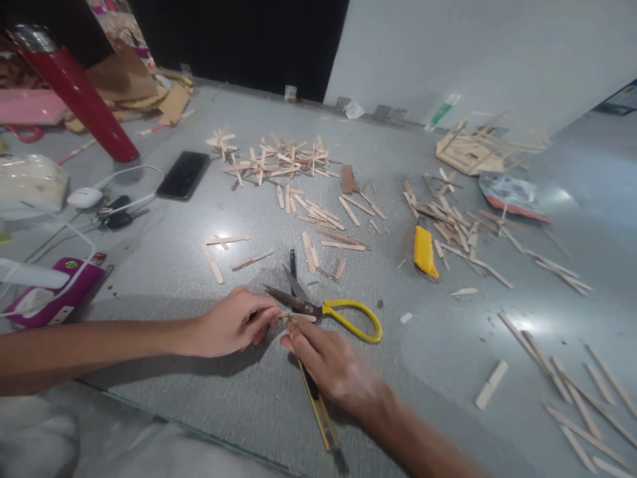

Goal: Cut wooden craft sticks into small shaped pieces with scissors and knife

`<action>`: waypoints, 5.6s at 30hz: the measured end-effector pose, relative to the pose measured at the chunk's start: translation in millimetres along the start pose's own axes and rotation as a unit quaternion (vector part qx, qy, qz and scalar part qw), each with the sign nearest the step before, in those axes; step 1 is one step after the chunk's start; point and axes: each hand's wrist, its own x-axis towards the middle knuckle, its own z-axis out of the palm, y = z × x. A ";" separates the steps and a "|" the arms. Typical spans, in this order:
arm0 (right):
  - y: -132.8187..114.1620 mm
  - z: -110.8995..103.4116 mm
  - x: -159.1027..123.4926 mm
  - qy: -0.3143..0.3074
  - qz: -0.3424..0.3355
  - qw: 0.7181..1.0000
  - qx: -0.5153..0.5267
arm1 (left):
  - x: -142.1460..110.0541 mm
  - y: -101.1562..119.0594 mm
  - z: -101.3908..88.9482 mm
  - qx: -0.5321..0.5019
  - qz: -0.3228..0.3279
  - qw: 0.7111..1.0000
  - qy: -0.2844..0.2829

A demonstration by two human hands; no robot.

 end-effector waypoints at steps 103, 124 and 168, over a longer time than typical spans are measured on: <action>-10.0 -3.4 -2.3 -0.043 -0.014 0.986 -0.159 | 13.0 -1.6 -39.4 -0.131 -0.183 0.946 -0.232; -7.0 -2.2 1.2 -0.060 -0.055 0.981 -0.178 | 13.0 -2.3 -36.9 -0.112 -0.158 0.955 -0.225; -2.3 -5.5 13.6 -0.167 0.014 0.981 -0.097 | 11.3 2.5 -32.0 -0.089 -0.165 0.963 -0.191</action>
